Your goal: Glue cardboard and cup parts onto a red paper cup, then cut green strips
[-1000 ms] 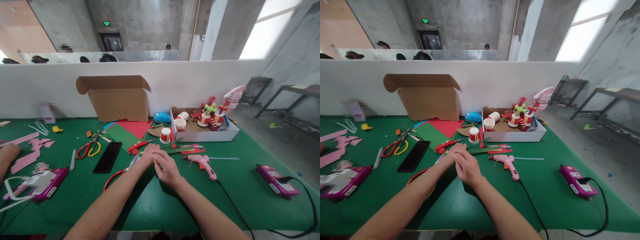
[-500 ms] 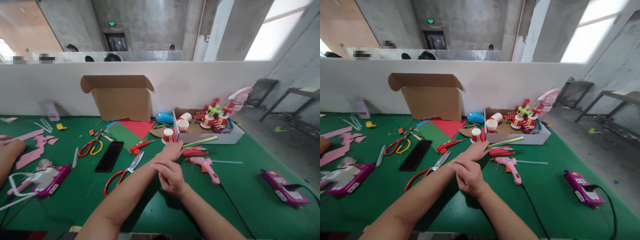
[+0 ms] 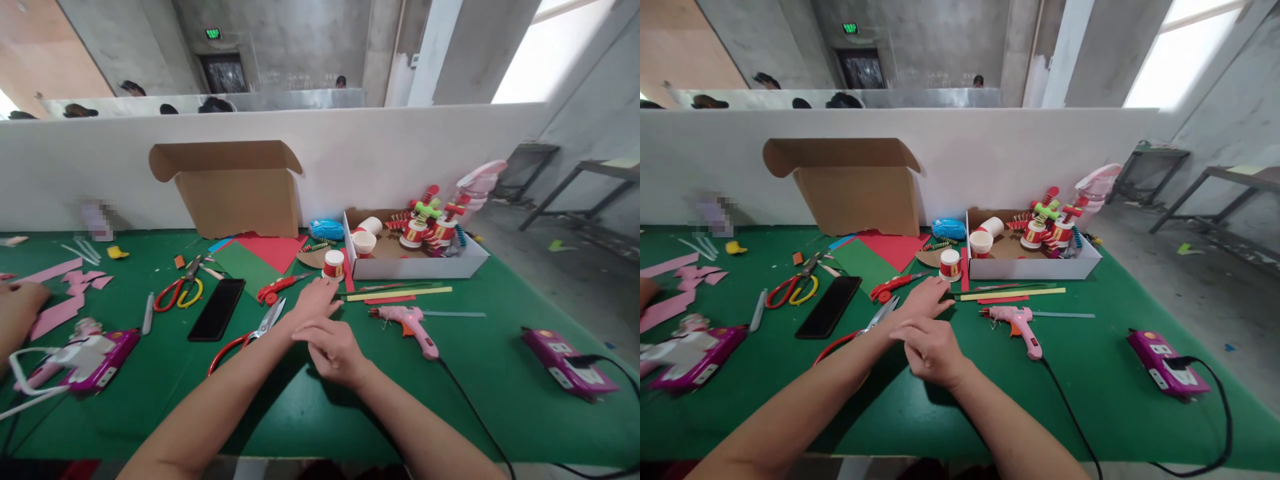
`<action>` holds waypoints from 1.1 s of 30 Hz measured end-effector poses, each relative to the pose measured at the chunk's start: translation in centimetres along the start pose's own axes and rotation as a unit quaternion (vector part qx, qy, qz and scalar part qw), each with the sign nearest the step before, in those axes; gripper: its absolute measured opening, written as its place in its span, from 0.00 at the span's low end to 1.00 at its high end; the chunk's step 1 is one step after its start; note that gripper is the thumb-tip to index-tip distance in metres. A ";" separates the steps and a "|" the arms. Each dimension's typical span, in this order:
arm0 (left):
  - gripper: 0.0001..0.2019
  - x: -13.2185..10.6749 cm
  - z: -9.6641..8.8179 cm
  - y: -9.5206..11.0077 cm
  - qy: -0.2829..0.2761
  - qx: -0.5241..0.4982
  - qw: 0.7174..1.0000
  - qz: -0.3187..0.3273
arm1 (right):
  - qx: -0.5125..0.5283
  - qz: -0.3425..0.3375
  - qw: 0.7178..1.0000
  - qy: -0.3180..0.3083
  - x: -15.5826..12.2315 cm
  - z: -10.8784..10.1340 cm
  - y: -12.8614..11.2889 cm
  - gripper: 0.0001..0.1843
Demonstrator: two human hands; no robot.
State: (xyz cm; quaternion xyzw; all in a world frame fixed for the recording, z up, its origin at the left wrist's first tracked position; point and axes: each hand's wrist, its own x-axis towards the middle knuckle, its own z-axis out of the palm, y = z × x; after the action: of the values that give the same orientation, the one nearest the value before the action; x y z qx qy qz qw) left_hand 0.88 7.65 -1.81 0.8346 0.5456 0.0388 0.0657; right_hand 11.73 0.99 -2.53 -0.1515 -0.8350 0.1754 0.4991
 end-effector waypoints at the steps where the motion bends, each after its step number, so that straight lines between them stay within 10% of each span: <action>1: 0.15 -0.3 0.1 -0.4 -0.009 -0.007 1.000 -0.015 | 0.000 -0.001 1.000 -0.007 -0.1 0.1 0.1 0.18; 11: 0.07 1.5 0.9 -1.0 0.024 -0.076 0.997 0.000 | 0.028 0.077 0.996 -0.028 -0.6 0.1 1.8 0.18; 16: 0.14 -0.4 -2.3 -8.3 0.071 -0.024 0.992 -0.103 | 0.034 0.088 0.995 -0.019 -0.6 0.3 2.0 0.18; 21: 0.07 -2.8 -3.4 -16.7 0.007 0.061 0.977 -0.206 | 0.056 0.088 0.992 -0.068 -0.9 0.7 1.8 0.17; 33: 0.21 -5.5 -3.4 -20.6 -0.064 0.123 0.968 -0.210 | 0.043 0.118 0.984 -0.127 -1.2 0.9 2.0 0.16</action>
State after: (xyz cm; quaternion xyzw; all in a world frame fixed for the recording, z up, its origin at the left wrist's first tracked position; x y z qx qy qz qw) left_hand -20.46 11.06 -1.53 0.7039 0.7037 -0.0964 0.0040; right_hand 11.65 2.15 -4.77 -0.2036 -0.8597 0.2864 0.3708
